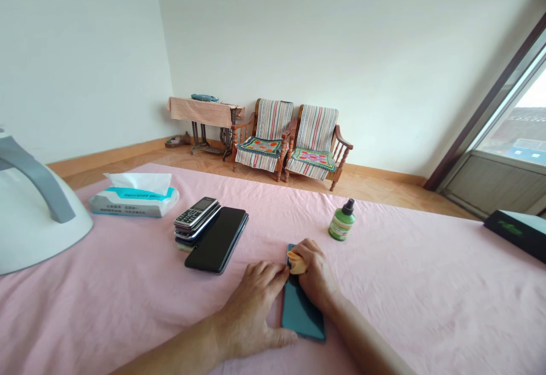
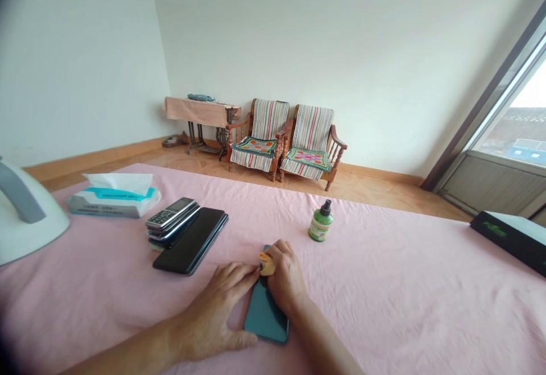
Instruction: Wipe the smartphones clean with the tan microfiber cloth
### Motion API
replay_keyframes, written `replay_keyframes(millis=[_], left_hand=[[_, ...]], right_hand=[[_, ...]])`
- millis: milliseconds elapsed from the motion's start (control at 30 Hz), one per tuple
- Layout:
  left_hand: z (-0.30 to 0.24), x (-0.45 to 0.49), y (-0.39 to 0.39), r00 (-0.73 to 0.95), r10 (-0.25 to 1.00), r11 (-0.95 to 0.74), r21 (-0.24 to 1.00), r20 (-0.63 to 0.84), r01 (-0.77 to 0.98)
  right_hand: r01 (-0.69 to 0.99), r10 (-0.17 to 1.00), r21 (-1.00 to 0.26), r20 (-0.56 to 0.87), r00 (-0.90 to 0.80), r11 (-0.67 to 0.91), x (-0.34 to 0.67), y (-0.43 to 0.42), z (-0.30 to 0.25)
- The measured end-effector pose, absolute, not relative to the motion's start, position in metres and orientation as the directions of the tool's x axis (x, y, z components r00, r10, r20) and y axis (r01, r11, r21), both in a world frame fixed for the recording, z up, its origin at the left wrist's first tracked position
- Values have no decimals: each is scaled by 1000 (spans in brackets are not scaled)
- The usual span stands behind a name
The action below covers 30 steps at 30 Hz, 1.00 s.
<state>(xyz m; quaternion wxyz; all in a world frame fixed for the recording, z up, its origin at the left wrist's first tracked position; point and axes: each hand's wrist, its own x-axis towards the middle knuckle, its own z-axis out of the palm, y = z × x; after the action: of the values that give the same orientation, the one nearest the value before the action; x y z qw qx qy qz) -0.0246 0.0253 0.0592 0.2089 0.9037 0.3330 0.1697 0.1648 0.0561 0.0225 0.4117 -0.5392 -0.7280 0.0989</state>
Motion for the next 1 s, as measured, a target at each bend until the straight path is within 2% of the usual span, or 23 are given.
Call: replay_keyframes(millis=[267, 500, 767, 900, 1000], left_hand=[[57, -24, 25, 702, 691, -672, 510, 173, 537], [45, -23, 25, 642, 727, -652, 537, 243, 535], [44, -21, 26, 675, 695, -692, 487, 248, 533], [46, -23, 26, 684, 684, -702, 482, 252, 524], [51, -23, 23, 684, 683, -703, 486, 256, 519]], right_hand=[[702, 868, -600, 494, -53, 384, 163, 61, 26], [599, 886, -669, 431, -171, 441, 157, 13, 33], [517, 870, -700, 405, -282, 493, 158, -41, 31], [494, 907, -766, 289, -307, 411, 167, -48, 39], [462, 962, -844, 227, -150, 271, 173, -42, 51]])
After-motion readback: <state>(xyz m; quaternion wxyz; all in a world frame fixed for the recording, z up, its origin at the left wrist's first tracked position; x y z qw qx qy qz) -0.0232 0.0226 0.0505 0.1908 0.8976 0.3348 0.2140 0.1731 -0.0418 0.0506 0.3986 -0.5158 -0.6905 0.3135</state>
